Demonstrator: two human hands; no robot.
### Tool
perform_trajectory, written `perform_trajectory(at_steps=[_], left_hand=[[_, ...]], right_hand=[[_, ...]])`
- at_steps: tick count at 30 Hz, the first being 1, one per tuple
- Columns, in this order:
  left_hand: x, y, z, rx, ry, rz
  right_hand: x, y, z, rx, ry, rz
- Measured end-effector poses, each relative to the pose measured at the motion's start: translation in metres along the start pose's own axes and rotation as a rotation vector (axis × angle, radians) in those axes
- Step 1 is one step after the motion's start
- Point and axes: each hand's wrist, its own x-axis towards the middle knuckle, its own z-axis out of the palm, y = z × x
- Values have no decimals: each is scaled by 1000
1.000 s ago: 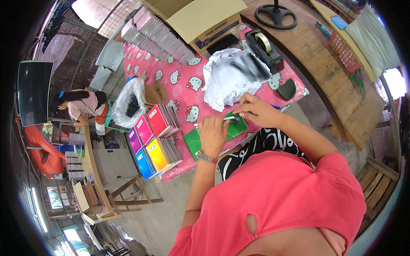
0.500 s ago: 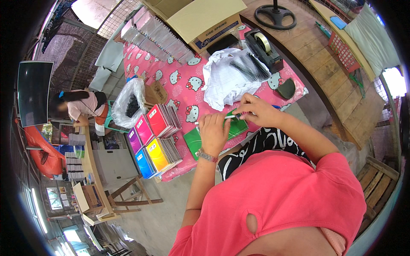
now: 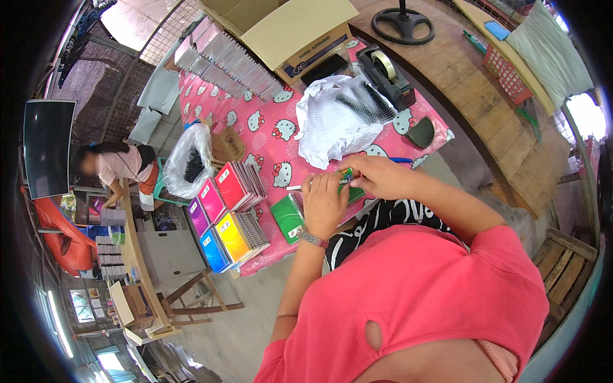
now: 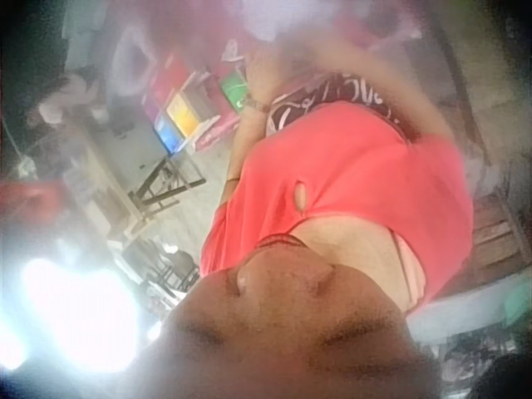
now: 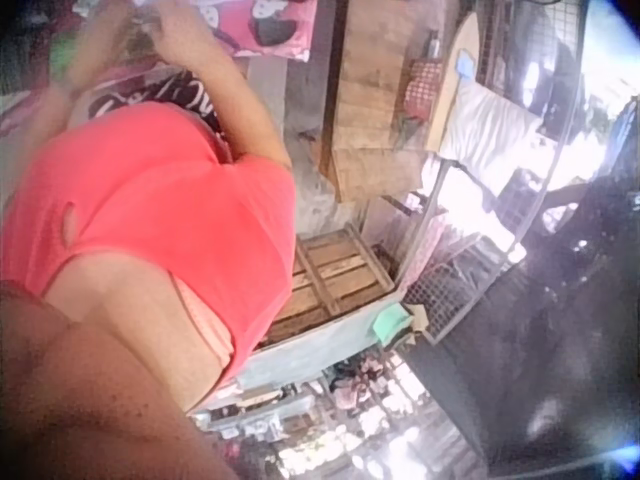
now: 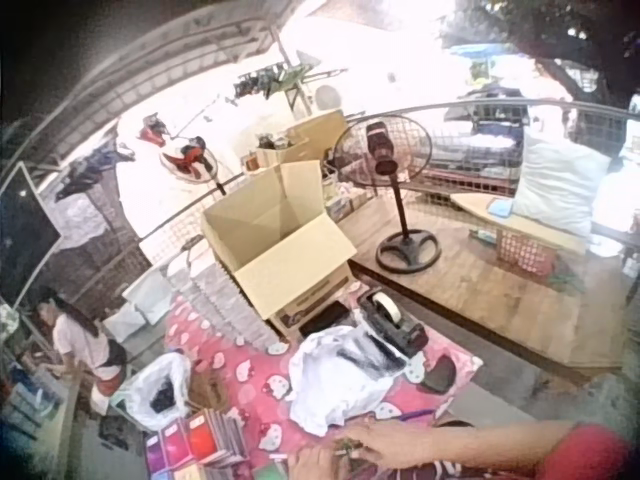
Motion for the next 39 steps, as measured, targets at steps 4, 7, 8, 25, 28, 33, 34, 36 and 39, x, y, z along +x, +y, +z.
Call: perform_trajectory(at_steps=[4, 7, 8, 25, 28, 33, 34, 36, 39], left_hand=[[-2, -9, 3, -7, -28, 14], [-8, -12, 3, -2, -30, -6], [-7, -11, 4, 23, -9, -12], [-12, -6, 1, -1, 11, -142], [-10, -7, 2, -11, 19, -146], [-7, -6, 0, -8, 31, -136], [-7, -5, 1, -30, 32, -139], [-5, -5, 1, -50, 38, -138], [-4, -6, 2, -51, 48, -137]], right_hand=[[-4, 53, -9, 127, 53, 372], [-31, 107, -36, -725, 192, 376], [-43, 116, -42, -858, 207, 408], [23, 69, -27, 641, -519, 320], [24, 63, -28, 1209, -539, 292], [28, 51, -32, 931, -468, 230], [27, 50, -32, 1317, -501, 183], [29, 56, -29, 1091, -535, 253], [34, 56, -29, 355, -500, 207]])
